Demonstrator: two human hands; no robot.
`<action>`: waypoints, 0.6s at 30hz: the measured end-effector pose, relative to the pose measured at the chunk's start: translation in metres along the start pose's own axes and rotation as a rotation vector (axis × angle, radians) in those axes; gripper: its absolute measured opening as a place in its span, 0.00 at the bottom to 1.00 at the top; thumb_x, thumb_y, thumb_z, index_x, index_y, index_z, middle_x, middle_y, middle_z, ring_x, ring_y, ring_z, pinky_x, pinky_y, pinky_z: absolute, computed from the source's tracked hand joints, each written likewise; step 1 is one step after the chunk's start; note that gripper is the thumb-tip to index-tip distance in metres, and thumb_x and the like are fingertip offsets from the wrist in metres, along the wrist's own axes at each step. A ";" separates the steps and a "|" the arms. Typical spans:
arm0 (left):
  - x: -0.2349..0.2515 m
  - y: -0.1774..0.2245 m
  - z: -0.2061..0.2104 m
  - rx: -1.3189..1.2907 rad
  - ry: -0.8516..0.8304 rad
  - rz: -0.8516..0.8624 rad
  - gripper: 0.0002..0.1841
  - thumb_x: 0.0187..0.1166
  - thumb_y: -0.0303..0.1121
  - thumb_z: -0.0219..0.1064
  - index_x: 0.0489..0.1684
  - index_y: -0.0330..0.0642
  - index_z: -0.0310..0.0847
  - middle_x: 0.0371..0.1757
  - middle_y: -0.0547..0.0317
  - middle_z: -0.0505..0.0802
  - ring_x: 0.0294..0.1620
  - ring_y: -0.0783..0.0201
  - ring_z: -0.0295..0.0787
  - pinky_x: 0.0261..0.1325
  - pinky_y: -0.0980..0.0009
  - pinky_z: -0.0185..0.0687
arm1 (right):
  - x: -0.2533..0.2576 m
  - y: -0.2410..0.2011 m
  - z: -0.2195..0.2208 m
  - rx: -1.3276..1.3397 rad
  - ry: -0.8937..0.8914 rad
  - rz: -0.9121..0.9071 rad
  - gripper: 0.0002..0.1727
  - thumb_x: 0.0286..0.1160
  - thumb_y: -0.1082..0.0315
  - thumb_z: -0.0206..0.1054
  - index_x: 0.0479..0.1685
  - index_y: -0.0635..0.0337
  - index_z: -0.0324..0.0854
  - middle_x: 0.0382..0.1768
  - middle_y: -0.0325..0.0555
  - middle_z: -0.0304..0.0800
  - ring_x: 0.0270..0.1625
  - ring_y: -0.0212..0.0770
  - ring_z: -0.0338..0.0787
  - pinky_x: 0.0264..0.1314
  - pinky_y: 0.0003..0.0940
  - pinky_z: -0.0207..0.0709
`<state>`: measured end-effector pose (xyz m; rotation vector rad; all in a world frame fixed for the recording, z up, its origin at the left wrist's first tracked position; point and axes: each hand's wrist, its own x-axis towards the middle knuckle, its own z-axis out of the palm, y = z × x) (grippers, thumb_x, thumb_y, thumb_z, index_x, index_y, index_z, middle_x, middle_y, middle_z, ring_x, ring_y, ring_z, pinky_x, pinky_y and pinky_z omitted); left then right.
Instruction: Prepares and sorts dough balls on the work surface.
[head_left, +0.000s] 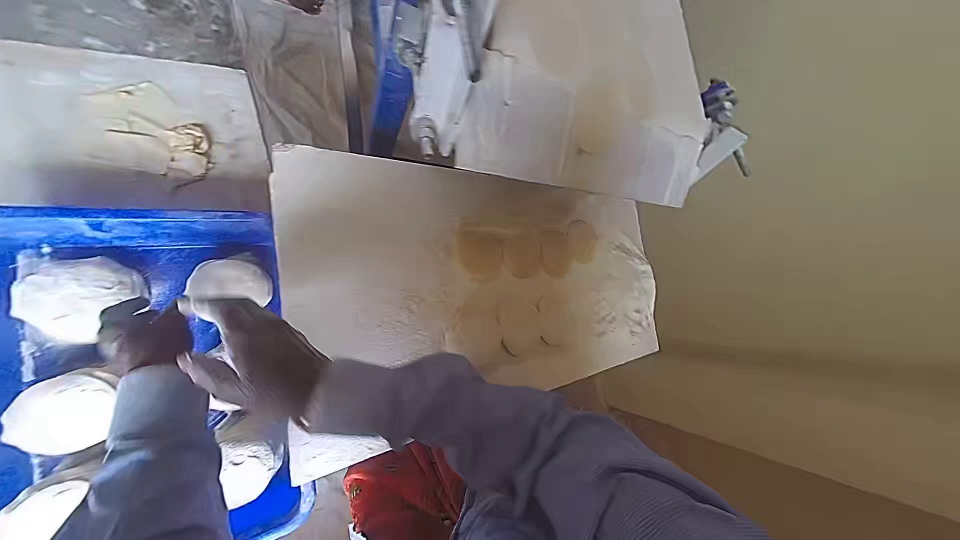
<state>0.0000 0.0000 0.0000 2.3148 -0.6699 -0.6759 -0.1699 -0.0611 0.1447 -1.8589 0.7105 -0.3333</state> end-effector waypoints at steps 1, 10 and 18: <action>-0.019 0.019 -0.015 -0.051 -0.026 -0.009 0.29 0.84 0.39 0.66 0.73 0.19 0.70 0.69 0.20 0.82 0.72 0.33 0.80 0.76 0.44 0.72 | -0.047 -0.013 -0.034 0.014 0.001 -0.002 0.23 0.78 0.72 0.67 0.72 0.71 0.79 0.66 0.62 0.87 0.71 0.54 0.86 0.76 0.45 0.78; -0.344 0.195 0.084 -0.471 -0.466 0.018 0.16 0.84 0.27 0.59 0.58 0.18 0.79 0.48 0.38 0.91 0.43 0.59 0.91 0.51 0.60 0.89 | -0.303 0.120 -0.334 -0.562 0.250 0.492 0.25 0.80 0.66 0.69 0.74 0.68 0.78 0.69 0.64 0.85 0.72 0.62 0.84 0.74 0.61 0.77; -0.399 0.302 0.262 -0.471 -0.713 -0.481 0.17 0.92 0.31 0.54 0.65 0.23 0.75 0.52 0.34 0.90 0.40 0.50 0.94 0.49 0.58 0.91 | -0.264 0.173 -0.372 -0.797 -0.219 0.513 0.41 0.68 0.56 0.82 0.79 0.68 0.74 0.77 0.65 0.76 0.81 0.64 0.73 0.81 0.56 0.70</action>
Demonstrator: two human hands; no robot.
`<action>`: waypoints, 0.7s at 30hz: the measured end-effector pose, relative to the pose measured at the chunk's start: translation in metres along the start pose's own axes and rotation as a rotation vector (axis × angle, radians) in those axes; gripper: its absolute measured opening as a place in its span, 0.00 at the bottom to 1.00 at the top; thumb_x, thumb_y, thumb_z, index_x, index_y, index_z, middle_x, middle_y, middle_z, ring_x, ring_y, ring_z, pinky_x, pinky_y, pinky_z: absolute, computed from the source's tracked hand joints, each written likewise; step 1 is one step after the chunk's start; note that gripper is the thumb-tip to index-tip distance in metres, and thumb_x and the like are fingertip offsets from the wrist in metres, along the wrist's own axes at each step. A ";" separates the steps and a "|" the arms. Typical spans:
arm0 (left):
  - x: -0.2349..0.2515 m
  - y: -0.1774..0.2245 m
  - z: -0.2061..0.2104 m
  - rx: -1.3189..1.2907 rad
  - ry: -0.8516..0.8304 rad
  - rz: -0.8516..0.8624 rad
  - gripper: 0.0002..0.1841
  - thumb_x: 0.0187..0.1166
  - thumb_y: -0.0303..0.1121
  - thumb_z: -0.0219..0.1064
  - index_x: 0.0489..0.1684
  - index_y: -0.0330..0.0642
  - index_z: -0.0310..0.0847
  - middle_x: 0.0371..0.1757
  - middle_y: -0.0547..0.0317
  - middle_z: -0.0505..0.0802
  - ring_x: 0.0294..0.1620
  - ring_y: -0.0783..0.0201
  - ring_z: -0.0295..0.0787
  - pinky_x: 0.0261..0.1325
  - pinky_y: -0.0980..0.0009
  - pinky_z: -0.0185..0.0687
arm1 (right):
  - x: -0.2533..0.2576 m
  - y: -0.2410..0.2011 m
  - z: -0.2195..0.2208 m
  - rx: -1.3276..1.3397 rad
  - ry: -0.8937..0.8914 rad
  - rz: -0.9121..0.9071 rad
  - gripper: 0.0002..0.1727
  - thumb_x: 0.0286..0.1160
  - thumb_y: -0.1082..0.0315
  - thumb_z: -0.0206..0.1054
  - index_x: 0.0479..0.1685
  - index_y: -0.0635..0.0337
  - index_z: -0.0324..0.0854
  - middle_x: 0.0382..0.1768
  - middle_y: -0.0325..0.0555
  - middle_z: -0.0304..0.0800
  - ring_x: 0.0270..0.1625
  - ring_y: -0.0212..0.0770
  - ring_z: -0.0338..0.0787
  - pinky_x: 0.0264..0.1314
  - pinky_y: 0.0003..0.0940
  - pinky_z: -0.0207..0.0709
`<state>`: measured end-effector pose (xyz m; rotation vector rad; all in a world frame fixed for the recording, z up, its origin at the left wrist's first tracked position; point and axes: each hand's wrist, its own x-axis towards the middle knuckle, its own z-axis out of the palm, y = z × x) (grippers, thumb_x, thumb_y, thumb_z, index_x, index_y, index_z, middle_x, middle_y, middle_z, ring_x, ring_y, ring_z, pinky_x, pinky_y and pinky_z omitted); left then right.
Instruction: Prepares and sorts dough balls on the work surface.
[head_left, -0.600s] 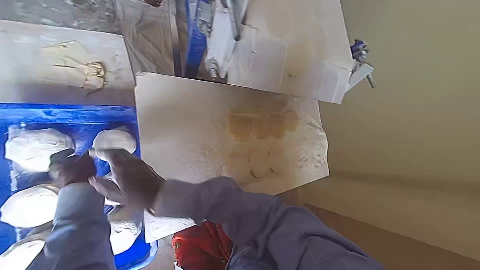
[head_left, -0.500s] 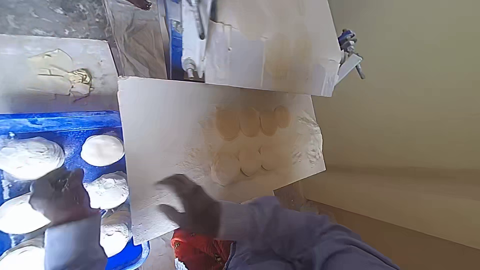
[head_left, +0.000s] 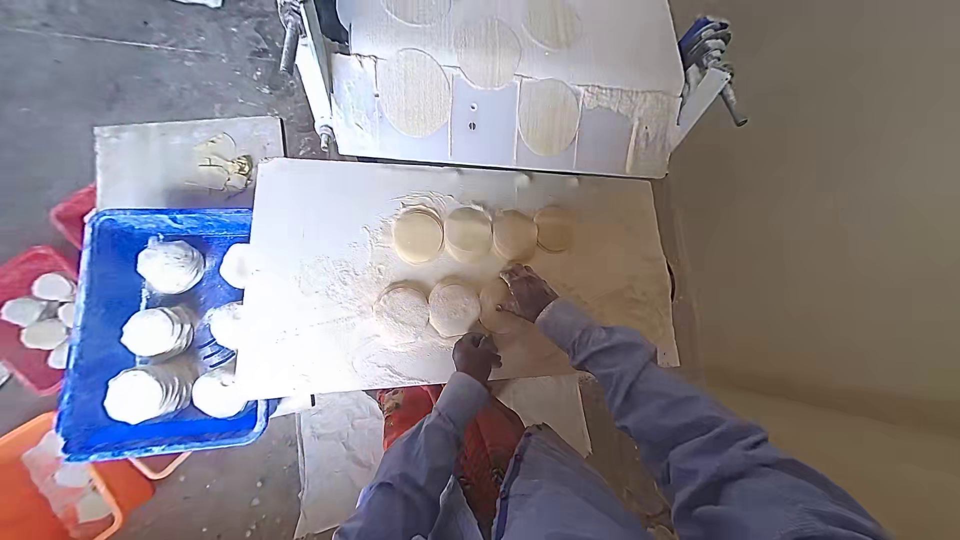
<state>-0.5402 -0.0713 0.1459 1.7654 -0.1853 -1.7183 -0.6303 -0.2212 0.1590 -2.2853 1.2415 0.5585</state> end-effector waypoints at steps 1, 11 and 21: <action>0.004 0.004 0.007 -0.020 0.027 -0.008 0.17 0.93 0.30 0.53 0.67 0.23 0.74 0.52 0.33 0.89 0.39 0.51 0.94 0.48 0.58 0.92 | 0.001 -0.001 -0.003 -0.004 -0.039 0.006 0.40 0.68 0.55 0.81 0.78 0.68 0.74 0.75 0.66 0.76 0.80 0.65 0.74 0.80 0.56 0.70; 0.000 0.005 0.028 -0.023 0.187 0.039 0.16 0.90 0.26 0.55 0.69 0.25 0.73 0.52 0.35 0.89 0.37 0.53 0.94 0.44 0.60 0.93 | 0.020 0.019 -0.005 0.144 -0.302 0.087 0.40 0.58 0.49 0.87 0.66 0.67 0.82 0.64 0.67 0.87 0.70 0.63 0.85 0.74 0.64 0.73; -0.033 -0.052 -0.013 -0.114 0.209 0.134 0.21 0.85 0.25 0.63 0.75 0.29 0.67 0.48 0.39 0.90 0.37 0.55 0.92 0.43 0.59 0.90 | -0.029 0.009 0.017 0.564 0.234 -0.040 0.37 0.56 0.75 0.85 0.71 0.69 0.74 0.60 0.67 0.89 0.64 0.61 0.90 0.70 0.57 0.80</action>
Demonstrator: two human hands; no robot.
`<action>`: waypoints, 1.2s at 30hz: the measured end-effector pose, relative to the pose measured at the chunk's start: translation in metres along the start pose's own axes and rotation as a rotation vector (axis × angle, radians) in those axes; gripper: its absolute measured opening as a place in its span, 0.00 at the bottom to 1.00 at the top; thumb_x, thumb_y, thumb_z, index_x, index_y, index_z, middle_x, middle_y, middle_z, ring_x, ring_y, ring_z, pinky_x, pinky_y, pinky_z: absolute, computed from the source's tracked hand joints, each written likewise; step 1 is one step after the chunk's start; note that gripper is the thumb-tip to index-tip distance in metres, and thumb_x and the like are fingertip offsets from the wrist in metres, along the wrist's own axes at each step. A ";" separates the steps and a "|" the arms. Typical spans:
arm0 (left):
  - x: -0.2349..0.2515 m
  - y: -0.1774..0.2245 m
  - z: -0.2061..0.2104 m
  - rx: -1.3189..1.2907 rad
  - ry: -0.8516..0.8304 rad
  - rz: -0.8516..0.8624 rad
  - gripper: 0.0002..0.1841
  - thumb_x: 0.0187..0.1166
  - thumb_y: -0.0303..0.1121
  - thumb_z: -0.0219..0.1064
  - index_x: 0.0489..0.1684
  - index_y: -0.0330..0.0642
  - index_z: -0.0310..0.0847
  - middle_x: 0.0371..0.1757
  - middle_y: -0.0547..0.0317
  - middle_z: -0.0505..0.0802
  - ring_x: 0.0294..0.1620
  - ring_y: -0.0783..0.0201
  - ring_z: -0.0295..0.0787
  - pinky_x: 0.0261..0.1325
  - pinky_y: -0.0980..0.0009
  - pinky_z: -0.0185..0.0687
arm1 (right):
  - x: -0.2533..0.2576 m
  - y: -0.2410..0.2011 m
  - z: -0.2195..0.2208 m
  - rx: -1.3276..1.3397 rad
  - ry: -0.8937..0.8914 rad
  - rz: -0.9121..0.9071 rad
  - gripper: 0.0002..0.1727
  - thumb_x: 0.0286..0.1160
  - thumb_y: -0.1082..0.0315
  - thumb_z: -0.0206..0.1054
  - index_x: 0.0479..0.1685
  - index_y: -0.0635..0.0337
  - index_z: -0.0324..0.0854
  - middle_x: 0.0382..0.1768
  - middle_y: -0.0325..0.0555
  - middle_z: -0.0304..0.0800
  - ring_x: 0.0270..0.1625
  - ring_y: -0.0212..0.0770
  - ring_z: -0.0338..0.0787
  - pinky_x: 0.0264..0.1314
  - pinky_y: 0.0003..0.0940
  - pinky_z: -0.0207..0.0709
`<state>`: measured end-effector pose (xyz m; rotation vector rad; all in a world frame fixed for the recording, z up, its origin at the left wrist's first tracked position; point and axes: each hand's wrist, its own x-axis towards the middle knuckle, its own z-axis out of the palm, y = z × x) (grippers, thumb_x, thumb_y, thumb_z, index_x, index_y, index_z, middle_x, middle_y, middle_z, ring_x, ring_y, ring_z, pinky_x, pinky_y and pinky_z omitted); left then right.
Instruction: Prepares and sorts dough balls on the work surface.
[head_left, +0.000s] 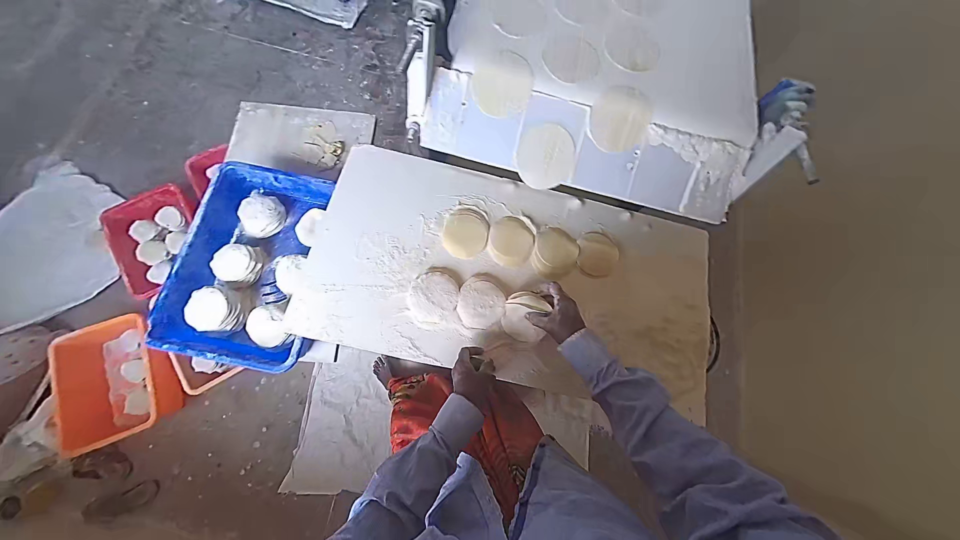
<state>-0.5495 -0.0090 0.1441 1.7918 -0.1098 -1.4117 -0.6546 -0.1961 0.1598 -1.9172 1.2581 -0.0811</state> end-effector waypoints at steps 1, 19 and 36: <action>-0.003 -0.005 -0.009 -0.006 -0.008 0.039 0.20 0.86 0.25 0.62 0.74 0.28 0.68 0.48 0.40 0.91 0.37 0.56 0.92 0.44 0.60 0.90 | -0.004 -0.006 0.000 -0.010 0.006 -0.005 0.39 0.56 0.76 0.85 0.73 0.70 0.73 0.64 0.67 0.87 0.67 0.61 0.88 0.73 0.56 0.78; -0.018 0.079 -0.230 -1.186 -0.097 0.307 0.23 0.89 0.44 0.41 0.56 0.38 0.79 0.42 0.51 0.95 0.45 0.60 0.95 0.51 0.60 0.92 | -0.003 -0.272 0.117 0.197 -0.469 -0.318 0.46 0.49 0.74 0.84 0.79 0.55 0.72 0.68 0.55 0.85 0.58 0.44 0.94 0.58 0.41 0.91; 0.094 0.121 -0.418 -0.967 -0.136 0.176 0.17 0.65 0.20 0.61 0.54 0.39 0.78 0.39 0.54 0.94 0.40 0.63 0.94 0.46 0.63 0.92 | 0.131 -0.387 0.276 0.419 -0.826 0.061 0.23 0.82 0.65 0.67 0.73 0.66 0.75 0.61 0.52 0.86 0.58 0.35 0.86 0.63 0.32 0.81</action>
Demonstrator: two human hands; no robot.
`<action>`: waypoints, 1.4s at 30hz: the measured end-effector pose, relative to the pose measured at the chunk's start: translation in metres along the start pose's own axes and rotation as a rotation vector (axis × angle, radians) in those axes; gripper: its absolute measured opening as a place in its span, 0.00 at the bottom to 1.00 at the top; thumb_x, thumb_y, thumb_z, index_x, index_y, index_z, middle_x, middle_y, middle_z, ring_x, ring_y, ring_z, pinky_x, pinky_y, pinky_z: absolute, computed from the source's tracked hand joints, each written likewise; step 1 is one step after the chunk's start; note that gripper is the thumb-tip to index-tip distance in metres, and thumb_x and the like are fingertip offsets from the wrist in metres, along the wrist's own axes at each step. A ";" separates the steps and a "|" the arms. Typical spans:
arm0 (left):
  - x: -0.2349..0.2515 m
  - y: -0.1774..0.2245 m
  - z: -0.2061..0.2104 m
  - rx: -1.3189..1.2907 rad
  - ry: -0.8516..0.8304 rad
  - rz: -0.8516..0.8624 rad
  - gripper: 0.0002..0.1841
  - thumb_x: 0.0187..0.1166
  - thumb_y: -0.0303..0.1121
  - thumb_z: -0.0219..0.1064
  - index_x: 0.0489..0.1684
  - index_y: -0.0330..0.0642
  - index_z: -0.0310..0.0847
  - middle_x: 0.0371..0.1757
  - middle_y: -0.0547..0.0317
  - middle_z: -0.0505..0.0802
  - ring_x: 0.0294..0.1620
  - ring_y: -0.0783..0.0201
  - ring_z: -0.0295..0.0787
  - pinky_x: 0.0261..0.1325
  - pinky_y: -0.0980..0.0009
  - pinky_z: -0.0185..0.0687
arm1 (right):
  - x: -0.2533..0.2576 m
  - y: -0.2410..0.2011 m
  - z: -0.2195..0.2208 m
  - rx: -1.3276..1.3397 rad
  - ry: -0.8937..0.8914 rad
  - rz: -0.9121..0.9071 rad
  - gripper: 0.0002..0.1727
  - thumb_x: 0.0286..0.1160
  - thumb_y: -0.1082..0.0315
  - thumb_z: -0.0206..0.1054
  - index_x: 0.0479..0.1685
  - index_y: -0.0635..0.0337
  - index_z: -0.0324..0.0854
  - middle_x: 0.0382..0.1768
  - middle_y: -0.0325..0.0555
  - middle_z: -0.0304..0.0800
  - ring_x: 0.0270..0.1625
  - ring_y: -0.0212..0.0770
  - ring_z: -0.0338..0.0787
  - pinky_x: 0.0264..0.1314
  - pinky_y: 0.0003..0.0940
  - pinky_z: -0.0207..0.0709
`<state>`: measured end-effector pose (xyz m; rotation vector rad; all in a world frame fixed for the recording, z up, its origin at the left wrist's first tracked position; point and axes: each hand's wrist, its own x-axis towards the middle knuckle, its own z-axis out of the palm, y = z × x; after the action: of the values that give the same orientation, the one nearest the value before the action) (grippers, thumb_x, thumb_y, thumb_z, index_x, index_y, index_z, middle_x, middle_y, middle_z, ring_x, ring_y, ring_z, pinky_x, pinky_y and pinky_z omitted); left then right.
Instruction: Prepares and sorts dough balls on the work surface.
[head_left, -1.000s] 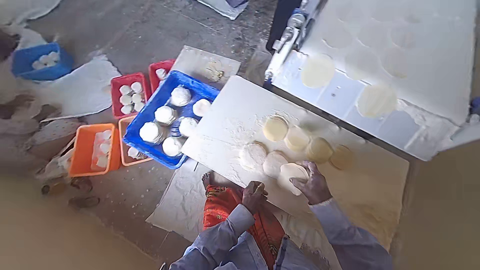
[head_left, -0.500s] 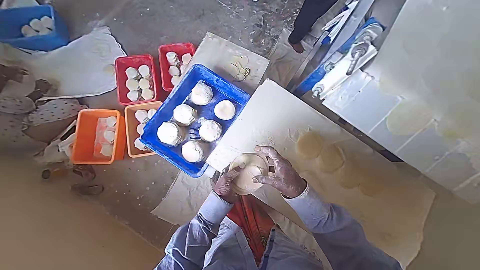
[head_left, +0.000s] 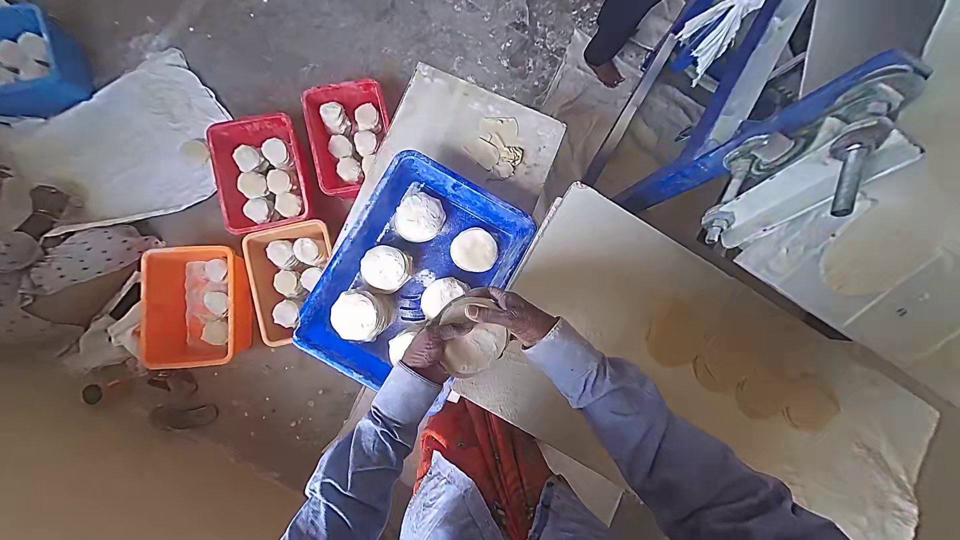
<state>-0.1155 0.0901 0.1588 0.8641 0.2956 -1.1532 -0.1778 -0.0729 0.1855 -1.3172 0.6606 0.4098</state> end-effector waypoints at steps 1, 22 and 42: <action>0.010 0.010 0.001 0.089 0.001 -0.012 0.18 0.67 0.18 0.56 0.56 0.40 0.78 0.39 0.56 0.93 0.40 0.65 0.92 0.46 0.66 0.90 | 0.012 0.001 -0.006 0.086 -0.004 0.064 0.21 0.78 0.71 0.71 0.69 0.67 0.77 0.53 0.50 0.90 0.50 0.34 0.90 0.54 0.32 0.86; 0.240 0.014 -0.039 1.635 0.319 -0.018 0.30 0.89 0.43 0.61 0.82 0.31 0.66 0.79 0.28 0.77 0.82 0.34 0.71 0.84 0.38 0.62 | 0.161 0.002 -0.043 -0.645 0.598 0.252 0.37 0.78 0.54 0.71 0.79 0.72 0.70 0.77 0.68 0.77 0.80 0.61 0.78 0.80 0.57 0.73; -0.076 -0.301 0.149 1.006 0.042 -0.334 0.15 0.91 0.31 0.56 0.60 0.25 0.77 0.45 0.40 0.91 0.34 0.55 0.91 0.39 0.60 0.89 | -0.256 0.209 -0.203 -0.961 0.529 -0.005 0.25 0.78 0.71 0.71 0.75 0.68 0.78 0.73 0.63 0.82 0.76 0.62 0.81 0.78 0.56 0.74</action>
<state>-0.4452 -0.0072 0.1699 1.7622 -0.1499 -1.6172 -0.5439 -0.2010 0.1737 -2.3882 0.9458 0.3864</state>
